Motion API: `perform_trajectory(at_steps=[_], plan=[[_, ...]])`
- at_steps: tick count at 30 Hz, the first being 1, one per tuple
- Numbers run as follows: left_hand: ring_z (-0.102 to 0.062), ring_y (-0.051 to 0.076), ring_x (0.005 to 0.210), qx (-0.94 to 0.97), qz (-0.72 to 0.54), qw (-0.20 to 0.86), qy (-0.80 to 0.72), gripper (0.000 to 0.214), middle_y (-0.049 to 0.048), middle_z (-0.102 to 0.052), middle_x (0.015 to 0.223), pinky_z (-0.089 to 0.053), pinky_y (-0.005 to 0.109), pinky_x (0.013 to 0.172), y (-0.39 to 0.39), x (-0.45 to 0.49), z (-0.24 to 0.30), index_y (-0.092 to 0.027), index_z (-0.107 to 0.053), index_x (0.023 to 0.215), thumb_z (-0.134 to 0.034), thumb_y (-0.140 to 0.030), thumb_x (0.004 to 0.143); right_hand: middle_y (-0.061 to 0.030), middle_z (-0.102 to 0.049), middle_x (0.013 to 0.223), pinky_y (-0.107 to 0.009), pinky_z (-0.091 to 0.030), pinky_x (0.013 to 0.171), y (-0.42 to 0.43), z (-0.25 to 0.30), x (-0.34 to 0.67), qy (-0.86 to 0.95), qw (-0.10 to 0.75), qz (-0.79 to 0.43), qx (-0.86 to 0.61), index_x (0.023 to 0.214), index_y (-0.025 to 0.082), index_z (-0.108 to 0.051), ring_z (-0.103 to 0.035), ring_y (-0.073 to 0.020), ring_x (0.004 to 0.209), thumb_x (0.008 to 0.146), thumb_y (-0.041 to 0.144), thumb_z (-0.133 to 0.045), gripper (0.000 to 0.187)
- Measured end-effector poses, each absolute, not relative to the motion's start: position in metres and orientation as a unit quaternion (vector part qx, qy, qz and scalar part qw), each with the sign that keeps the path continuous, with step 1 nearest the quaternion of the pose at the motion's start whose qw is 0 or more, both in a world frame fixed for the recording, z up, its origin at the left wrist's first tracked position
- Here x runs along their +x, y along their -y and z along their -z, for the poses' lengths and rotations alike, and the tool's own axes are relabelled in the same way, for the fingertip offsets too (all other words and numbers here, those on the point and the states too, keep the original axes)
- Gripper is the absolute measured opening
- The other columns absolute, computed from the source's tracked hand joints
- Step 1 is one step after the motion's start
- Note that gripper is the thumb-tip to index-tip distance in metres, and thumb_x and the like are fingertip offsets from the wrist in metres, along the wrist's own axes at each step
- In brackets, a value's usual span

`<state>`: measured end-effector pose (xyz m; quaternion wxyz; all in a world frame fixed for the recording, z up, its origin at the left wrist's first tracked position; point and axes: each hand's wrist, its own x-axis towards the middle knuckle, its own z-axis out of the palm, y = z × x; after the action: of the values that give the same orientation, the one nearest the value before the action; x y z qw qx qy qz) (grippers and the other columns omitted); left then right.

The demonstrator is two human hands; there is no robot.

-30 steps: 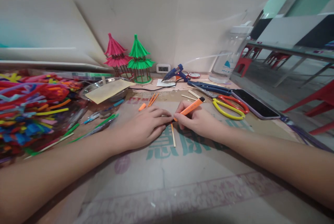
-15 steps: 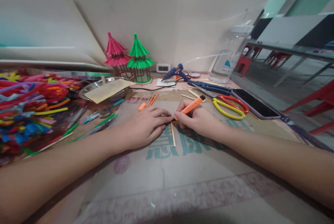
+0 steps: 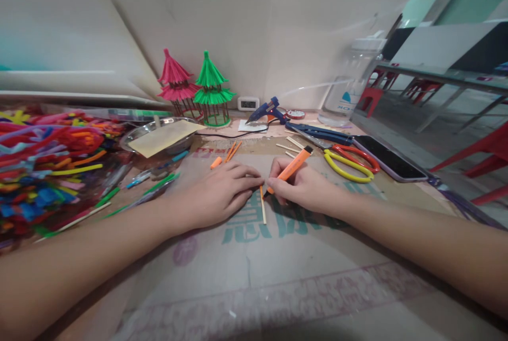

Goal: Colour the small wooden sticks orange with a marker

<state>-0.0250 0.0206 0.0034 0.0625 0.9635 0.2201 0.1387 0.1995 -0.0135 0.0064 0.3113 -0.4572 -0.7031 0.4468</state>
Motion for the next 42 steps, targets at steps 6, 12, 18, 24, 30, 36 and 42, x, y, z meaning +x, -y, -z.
perform_trajectory(at_steps=[6, 12, 18, 24, 30, 36, 42], plan=[[-0.061, 0.025, 0.113, 0.962, -0.139, 0.07, -0.226, 0.035, 0.0126, -0.067, 0.124, -0.049, 0.044, 0.102, -0.0203, -0.026, -0.0049, -0.018, -0.071, 0.121, -0.043, -0.022, 0.101, 0.0061, -0.056, 0.056, -0.023, -0.039, 0.049, 0.0113, -0.0043, 0.1978, 0.701, 0.331, -0.43, -0.463, 0.08, 0.024, -0.05, -0.052, -0.0117, 0.05, 0.089, 0.033, -0.059, 0.016], [-0.061, 0.026, 0.113, 0.963, -0.139, 0.063, -0.223, 0.035, 0.0129, -0.067, 0.123, -0.05, 0.044, 0.101, -0.0203, -0.026, -0.0046, -0.017, -0.071, 0.123, -0.043, -0.022, 0.102, 0.0067, -0.056, 0.056, -0.023, -0.038, 0.049, 0.0133, -0.0044, 0.1982, 0.706, 0.318, -0.436, -0.458, 0.08, 0.024, -0.049, -0.051, -0.0114, 0.05, 0.09, 0.032, -0.058, 0.016], [-0.061, 0.026, 0.116, 0.962, -0.143, 0.064, -0.223, 0.035, 0.0127, -0.066, 0.126, -0.049, 0.044, 0.104, -0.0208, -0.0262, -0.0038, -0.018, -0.07, 0.124, -0.044, -0.022, 0.101, 0.0069, -0.056, 0.054, -0.023, -0.039, 0.048, 0.0147, -0.0071, 0.1988, 0.721, 0.275, -0.462, -0.437, 0.077, 0.024, -0.048, -0.05, -0.0111, 0.048, 0.088, 0.029, -0.059, 0.017], [-0.062, 0.026, 0.113, 0.963, -0.138, 0.061, -0.224, 0.035, 0.0128, -0.067, 0.122, -0.05, 0.043, 0.101, -0.0203, -0.0257, -0.0051, -0.017, -0.071, 0.121, -0.043, -0.022, 0.101, 0.0071, -0.056, 0.055, -0.023, -0.039, 0.049, 0.0126, -0.0046, 0.1983, 0.706, 0.316, -0.425, -0.47, 0.08, 0.025, -0.048, -0.052, -0.0119, 0.05, 0.089, 0.032, -0.059, 0.016], [-0.06, 0.026, 0.116, 0.962, -0.144, 0.065, -0.224, 0.035, 0.0131, -0.066, 0.127, -0.048, 0.043, 0.104, -0.0208, -0.0264, -0.003, -0.017, -0.069, 0.125, -0.044, -0.022, 0.102, 0.0071, -0.056, 0.054, -0.023, -0.038, 0.047, 0.0142, -0.0063, 0.1998, 0.718, 0.282, -0.462, -0.436, 0.079, 0.024, -0.048, -0.049, -0.0108, 0.047, 0.09, 0.03, -0.058, 0.017], [-0.06, 0.025, 0.114, 0.962, -0.138, 0.069, -0.227, 0.035, 0.0125, -0.066, 0.124, -0.049, 0.043, 0.103, -0.0202, -0.0258, -0.0028, -0.016, -0.07, 0.123, -0.042, -0.022, 0.102, 0.0074, -0.055, 0.054, -0.023, -0.038, 0.048, 0.0139, -0.0066, 0.1985, 0.703, 0.312, -0.446, -0.458, 0.079, 0.024, -0.047, -0.05, -0.0111, 0.048, 0.09, 0.03, -0.059, 0.017], [-0.059, 0.025, 0.117, 0.962, -0.136, 0.061, -0.227, 0.036, 0.0124, -0.065, 0.128, -0.048, 0.043, 0.104, -0.0212, -0.0255, -0.002, -0.017, -0.069, 0.126, -0.043, -0.022, 0.102, 0.0067, -0.056, 0.054, -0.022, -0.039, 0.048, 0.0152, -0.009, 0.1997, 0.723, 0.28, -0.473, -0.419, 0.077, 0.023, -0.049, -0.05, -0.0104, 0.048, 0.088, 0.027, -0.061, 0.017]])
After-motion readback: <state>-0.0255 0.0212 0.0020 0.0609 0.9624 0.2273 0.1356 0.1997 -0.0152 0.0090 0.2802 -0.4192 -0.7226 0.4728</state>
